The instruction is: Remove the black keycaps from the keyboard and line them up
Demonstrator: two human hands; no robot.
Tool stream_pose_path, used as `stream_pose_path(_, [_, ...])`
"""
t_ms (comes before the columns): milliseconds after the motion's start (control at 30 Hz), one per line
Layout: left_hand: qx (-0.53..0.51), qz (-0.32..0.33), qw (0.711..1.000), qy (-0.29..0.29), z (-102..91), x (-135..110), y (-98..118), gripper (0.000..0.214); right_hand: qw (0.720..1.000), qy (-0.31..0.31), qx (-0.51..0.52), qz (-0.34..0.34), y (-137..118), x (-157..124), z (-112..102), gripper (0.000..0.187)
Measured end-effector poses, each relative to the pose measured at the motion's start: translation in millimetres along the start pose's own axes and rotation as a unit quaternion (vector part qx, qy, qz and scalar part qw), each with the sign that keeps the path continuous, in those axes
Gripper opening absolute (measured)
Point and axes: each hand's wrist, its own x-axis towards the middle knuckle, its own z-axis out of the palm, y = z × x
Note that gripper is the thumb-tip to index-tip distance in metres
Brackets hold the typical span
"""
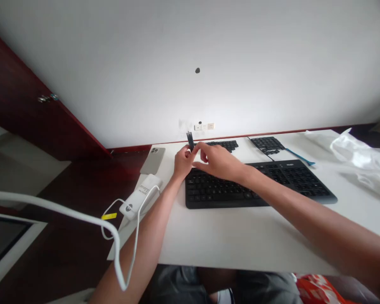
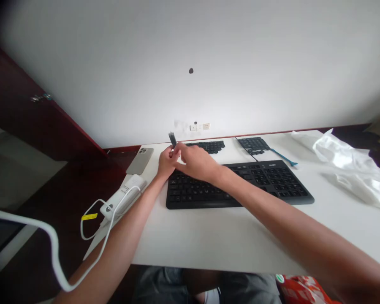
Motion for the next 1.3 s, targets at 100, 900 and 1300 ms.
stream_pose_path(100, [0.024, 0.027, 0.999, -0.027, 1.0, -0.2, 0.4, 0.033, 0.997, 0.043, 0.038, 0.042, 41.0, 14.8, 6.3, 0.053])
stream_pose_path(900, [-0.091, -0.057, 0.994, 0.022, -1.1, 10.6, -6.8, 0.034, 0.976, -0.168, 0.137, -0.026, 24.0, 3.9, -24.5, 0.019])
stream_pose_path(1300, [-0.076, -0.057, 0.995, 0.023, -0.5, 12.0, -9.3, 0.033, 0.98, -0.165, 0.111, -0.028, 21.0, 3.3, -24.2, 0.018])
